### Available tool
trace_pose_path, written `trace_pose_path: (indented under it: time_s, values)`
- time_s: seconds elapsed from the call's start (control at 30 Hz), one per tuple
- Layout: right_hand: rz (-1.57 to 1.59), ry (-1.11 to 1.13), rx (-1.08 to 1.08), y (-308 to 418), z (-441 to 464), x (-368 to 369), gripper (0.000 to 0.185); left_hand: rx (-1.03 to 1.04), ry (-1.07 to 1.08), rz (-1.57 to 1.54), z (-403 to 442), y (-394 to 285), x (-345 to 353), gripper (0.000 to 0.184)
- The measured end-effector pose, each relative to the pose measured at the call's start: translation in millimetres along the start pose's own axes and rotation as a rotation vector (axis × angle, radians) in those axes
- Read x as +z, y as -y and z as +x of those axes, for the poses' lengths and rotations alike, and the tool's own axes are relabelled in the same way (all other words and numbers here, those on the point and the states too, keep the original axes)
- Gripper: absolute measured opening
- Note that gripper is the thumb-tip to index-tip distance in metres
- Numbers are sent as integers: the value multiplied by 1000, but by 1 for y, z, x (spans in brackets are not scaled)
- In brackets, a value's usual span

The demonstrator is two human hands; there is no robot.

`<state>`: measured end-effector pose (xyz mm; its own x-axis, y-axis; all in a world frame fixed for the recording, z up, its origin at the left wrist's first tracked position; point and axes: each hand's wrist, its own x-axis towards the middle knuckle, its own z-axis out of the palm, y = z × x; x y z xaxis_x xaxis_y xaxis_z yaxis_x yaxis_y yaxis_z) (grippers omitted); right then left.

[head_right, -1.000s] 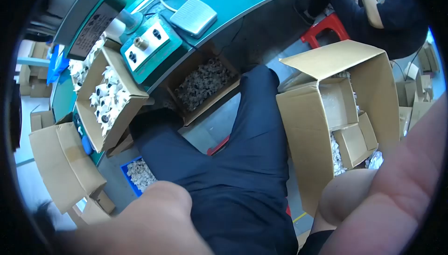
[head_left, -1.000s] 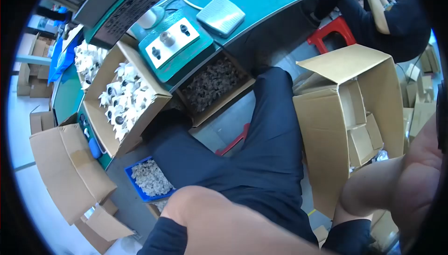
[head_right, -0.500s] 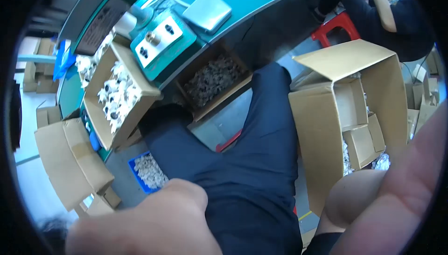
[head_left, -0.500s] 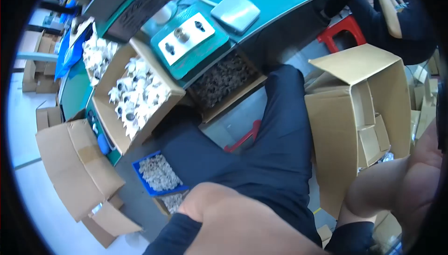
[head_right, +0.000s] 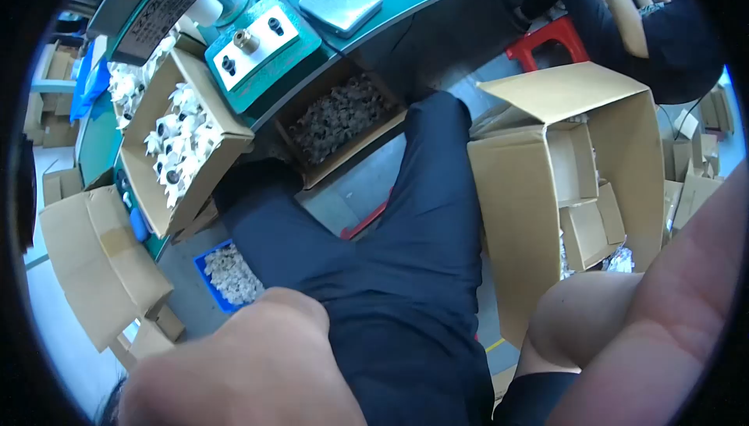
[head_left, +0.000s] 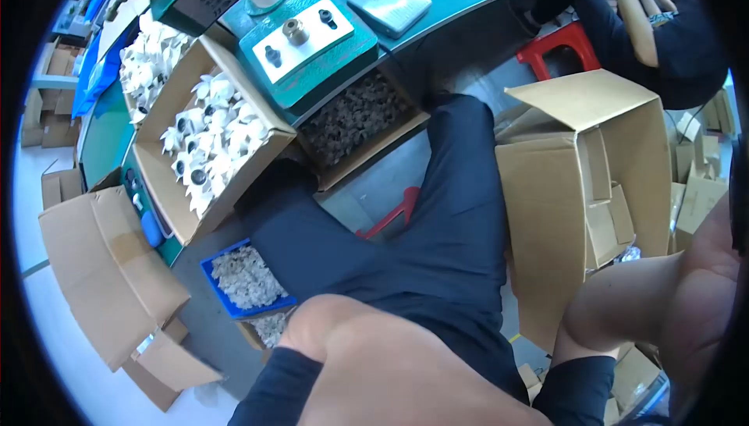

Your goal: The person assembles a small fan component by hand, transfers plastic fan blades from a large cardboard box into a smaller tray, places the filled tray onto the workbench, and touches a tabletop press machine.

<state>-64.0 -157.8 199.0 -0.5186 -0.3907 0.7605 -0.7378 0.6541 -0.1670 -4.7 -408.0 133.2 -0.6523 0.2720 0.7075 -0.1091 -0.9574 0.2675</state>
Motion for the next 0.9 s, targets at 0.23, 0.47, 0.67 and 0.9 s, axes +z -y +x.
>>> trace_pose_path:
  time_s: [0.23,0.47,0.67,0.9]
  values:
    - [-12,60,-1,4,19,-1,49,31,-50,-16,-5,-23,-9,16]
    - [-81,18,14,7,13,-2,47,-14,-10,-25,-5,-30,-4,15]
    - [-22,57,-7,-4,11,-21,45,26,-82,27,-9,-30,5,15]
    - [-42,75,7,7,3,-24,43,19,-109,22,-32,-51,23,14]
